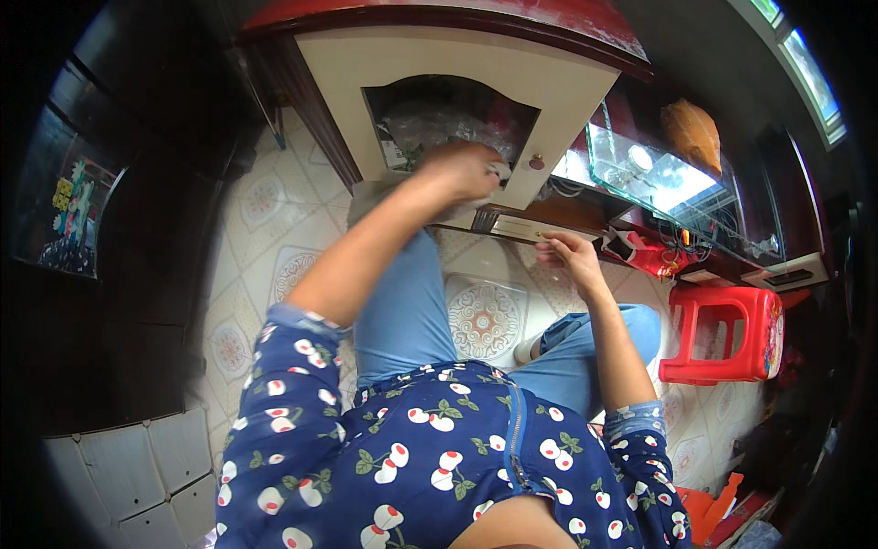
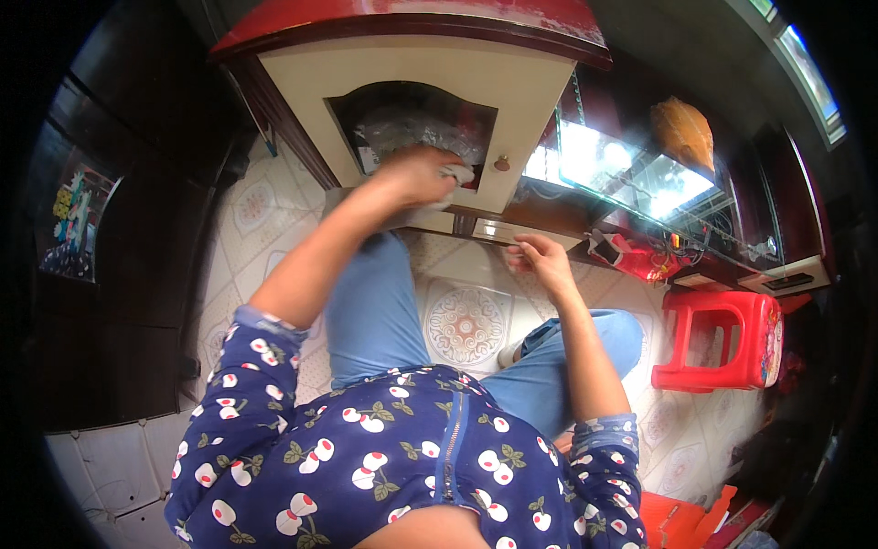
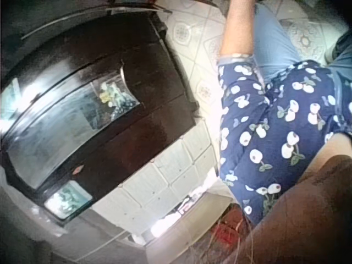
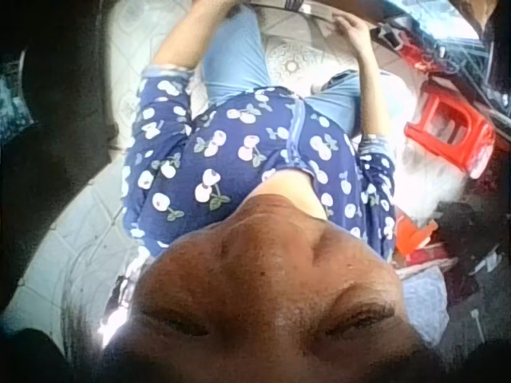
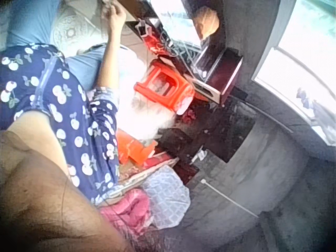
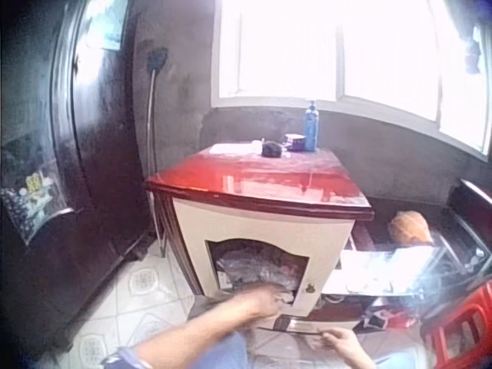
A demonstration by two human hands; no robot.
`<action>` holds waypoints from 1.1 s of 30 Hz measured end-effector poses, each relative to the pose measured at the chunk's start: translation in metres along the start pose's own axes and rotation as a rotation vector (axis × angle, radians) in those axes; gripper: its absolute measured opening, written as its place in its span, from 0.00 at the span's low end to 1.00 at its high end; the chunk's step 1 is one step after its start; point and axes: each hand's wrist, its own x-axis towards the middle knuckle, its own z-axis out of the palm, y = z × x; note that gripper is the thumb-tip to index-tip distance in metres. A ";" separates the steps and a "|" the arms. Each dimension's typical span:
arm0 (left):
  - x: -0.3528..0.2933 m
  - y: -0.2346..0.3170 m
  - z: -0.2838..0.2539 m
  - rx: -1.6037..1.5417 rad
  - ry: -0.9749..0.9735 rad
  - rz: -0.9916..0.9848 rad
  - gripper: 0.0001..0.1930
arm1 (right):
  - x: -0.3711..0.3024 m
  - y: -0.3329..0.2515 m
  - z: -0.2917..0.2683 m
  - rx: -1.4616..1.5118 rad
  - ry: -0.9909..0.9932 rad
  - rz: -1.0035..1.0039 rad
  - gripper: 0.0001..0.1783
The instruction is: The person sits on the floor and wipes a glass-topped table and a wooden cabinet using a cloth. They repeatedly dip the cloth into a basin of water, wring it out, and wipe the surfaces.
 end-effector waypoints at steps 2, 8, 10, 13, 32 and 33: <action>0.027 -0.010 0.049 0.073 0.046 -0.179 0.23 | -0.002 0.011 -0.012 -0.003 0.065 0.050 0.15; 0.048 -0.040 0.158 -0.227 0.167 -0.356 0.23 | 0.006 0.045 -0.018 -0.138 0.157 0.012 0.16; 0.056 -0.052 0.166 0.036 0.142 -0.192 0.22 | 0.006 0.050 -0.022 -0.191 0.148 -0.028 0.15; 0.048 -0.077 0.162 0.340 0.036 -0.046 0.21 | -0.005 0.050 -0.022 -0.419 0.150 -0.095 0.15; -0.019 0.059 0.149 -1.156 -0.220 -0.117 0.16 | -0.044 0.075 0.058 0.818 -0.109 0.417 0.35; -0.018 0.056 0.162 -0.869 -0.122 0.019 0.16 | -0.043 0.074 0.062 0.972 -0.133 0.396 0.34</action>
